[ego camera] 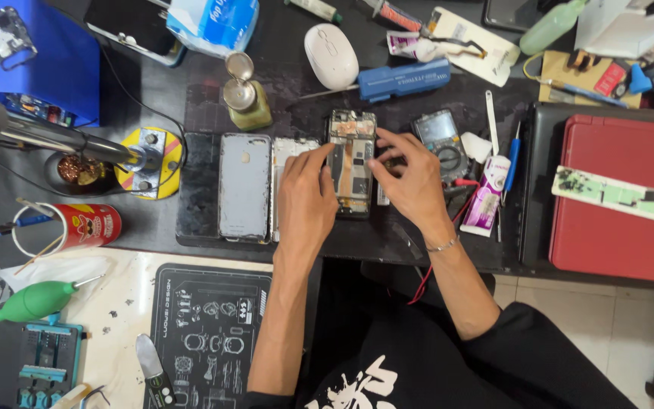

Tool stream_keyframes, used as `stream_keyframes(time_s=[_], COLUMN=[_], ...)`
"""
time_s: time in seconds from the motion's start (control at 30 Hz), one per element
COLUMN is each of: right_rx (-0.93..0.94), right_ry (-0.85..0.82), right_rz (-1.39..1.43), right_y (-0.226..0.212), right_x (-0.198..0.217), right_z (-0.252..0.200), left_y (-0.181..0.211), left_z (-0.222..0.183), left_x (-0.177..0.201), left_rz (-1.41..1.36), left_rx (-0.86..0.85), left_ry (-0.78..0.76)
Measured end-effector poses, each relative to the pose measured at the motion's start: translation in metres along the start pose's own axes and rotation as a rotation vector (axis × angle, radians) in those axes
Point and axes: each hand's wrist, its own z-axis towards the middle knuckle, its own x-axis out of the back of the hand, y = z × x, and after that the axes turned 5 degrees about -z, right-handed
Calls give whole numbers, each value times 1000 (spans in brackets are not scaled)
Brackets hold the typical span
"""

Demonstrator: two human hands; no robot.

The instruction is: The person disassembles a smartphone, handles internal components like the battery and circuit boards, and uses a screwdriver to work on the device casing.

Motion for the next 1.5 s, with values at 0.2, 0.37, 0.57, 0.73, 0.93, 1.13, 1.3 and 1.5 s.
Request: stream_keyframes(time_s=[0.2,0.37,0.57,0.73,0.93,1.13,1.3,1.5], right_rx=[99,138,174,185,170,80,89,108], right_ry=[145,185,184,176,153,86,64,43], right_rz=[-119,-147,-144,-145,-106,-35,-40,-53], right_y=[3,7,9,8,9,6,8,10], right_x=[-12,-16,-14,-12,-11,-8,-5,-4], right_z=[4,4,4,6,5,0,1,0], left_y=[2,0,-1,0,-1,1,1,2], left_z=[0,-1,-2,-3,-6,-8,-7,-5], left_x=[0,-1,-1,1,1,5,6,9], left_rz=[48,38,35,24,-3,28,21,28], left_rx=[-11,-6,-9,7,-6,-10,0,7], left_ry=[-1,5,-10,-11,-14,-32,-48,-61])
